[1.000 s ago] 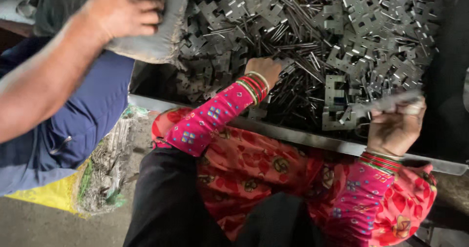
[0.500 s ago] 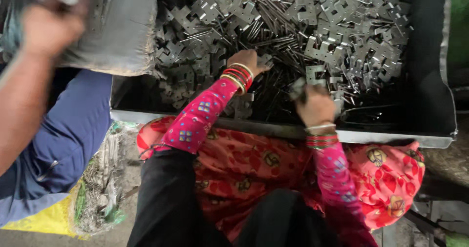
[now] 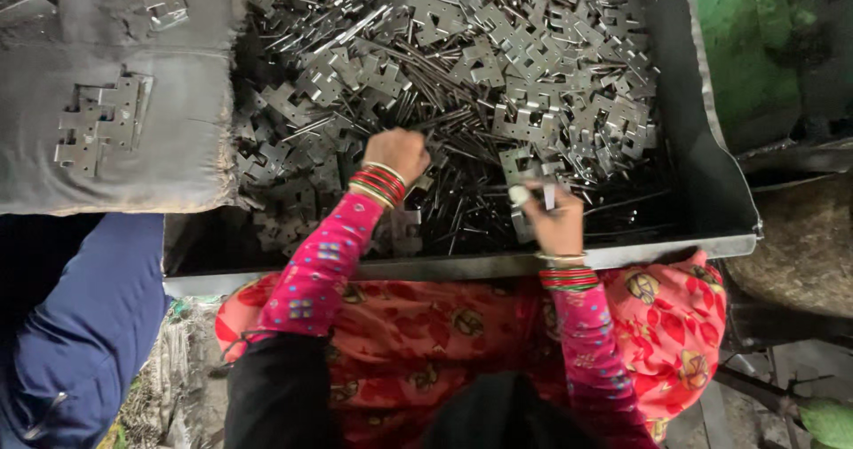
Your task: The person sits on the floor and uses their hands to sort through a large bin of various small metal components, picking up individual pieces and moving them to different areas within or near the bin.
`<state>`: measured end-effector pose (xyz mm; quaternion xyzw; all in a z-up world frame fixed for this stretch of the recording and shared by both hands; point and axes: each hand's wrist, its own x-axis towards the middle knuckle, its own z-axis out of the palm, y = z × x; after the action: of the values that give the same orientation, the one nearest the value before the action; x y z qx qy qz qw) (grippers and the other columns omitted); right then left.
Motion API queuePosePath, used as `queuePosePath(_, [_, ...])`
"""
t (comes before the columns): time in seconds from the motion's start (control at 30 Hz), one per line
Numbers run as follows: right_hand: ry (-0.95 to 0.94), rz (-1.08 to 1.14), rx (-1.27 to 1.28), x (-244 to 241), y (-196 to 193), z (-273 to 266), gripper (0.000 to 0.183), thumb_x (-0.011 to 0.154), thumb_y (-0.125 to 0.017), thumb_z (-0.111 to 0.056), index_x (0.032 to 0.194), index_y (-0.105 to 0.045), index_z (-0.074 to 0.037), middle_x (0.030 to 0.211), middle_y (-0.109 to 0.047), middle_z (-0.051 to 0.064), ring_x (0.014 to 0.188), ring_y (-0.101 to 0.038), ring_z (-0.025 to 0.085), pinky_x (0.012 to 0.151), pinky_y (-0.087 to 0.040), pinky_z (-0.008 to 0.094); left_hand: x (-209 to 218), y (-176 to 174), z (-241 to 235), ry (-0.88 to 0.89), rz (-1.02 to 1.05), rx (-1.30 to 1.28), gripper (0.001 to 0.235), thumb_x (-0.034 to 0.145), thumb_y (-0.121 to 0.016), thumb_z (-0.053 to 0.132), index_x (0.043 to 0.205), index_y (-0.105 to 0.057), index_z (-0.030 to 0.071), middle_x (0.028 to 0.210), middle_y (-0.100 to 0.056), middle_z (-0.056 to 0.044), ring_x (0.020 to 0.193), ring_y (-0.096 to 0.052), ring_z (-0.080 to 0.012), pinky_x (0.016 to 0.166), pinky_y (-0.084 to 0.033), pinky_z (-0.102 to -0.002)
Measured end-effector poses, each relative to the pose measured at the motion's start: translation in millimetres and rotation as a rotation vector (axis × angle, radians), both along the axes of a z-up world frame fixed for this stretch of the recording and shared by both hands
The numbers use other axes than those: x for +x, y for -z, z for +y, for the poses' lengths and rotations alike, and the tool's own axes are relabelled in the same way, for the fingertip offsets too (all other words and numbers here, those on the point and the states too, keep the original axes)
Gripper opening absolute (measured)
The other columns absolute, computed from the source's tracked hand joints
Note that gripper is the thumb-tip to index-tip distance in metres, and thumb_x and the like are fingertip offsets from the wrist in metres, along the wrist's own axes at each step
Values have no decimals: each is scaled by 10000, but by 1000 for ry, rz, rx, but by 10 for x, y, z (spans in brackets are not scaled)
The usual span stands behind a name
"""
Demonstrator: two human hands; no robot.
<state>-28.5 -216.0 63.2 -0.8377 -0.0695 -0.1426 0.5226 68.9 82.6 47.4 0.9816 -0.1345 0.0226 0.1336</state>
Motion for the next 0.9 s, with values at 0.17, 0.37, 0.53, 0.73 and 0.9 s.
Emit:
queuePosePath(0.17, [110, 230, 904, -14, -135, -491, 118, 998, -721, -150, 1074, -716, -60, 950, -719, 51, 817, -678, 179, 768, -578, 390, 163, -597, 277, 108, 447, -984, 360, 956, -541, 361, 979, -718, 48, 828, -766, -188, 706, -746, -344, 656, -603, -436])
queuePosePath(0.37, [-180, 518, 1249, -96, -206, -429, 219, 1090, -634, -194, 1277, -627, -82, 1131, -674, 80, 944, -627, 205, 879, -556, 539, -216, -1091, 150, 135, 790, -1654, 492, 935, -544, 506, 1191, -648, 99, 1067, -751, -214, 825, -785, -333, 677, -645, -439])
queuePosePath(0.53, [54, 676, 1119, -171, -492, 175, 259, 919, -575, -256, 1135, -597, -115, 1117, -727, 92, 1007, -741, 254, 823, -598, 545, -526, -602, -506, 41, 560, -1224, 535, 860, -773, 389, 1252, -654, 45, 1168, -735, -180, 1005, -756, -292, 854, -658, -409])
queuePosePath(0.73, [-144, 602, 1118, -253, -302, 488, 416, 994, -662, -308, 1319, -616, -53, 1178, -704, 52, 1063, -664, 207, 908, -562, 357, -1014, -238, -897, 84, 63, -789, 502, 874, -599, 196, 1359, -597, 65, 1084, -721, -230, 1054, -690, -424, 936, -557, -519])
queuePosePath(0.9, [-95, 121, -205, -254, -231, 57, 458, 948, -737, -351, 1261, -672, -23, 1117, -734, 114, 995, -720, 242, 833, -570, 400, -386, -663, -7, -233, -361, -288, 244, 805, -669, 191, 1032, -739, 133, 819, -726, -159, 754, -701, -389, 669, -555, -516])
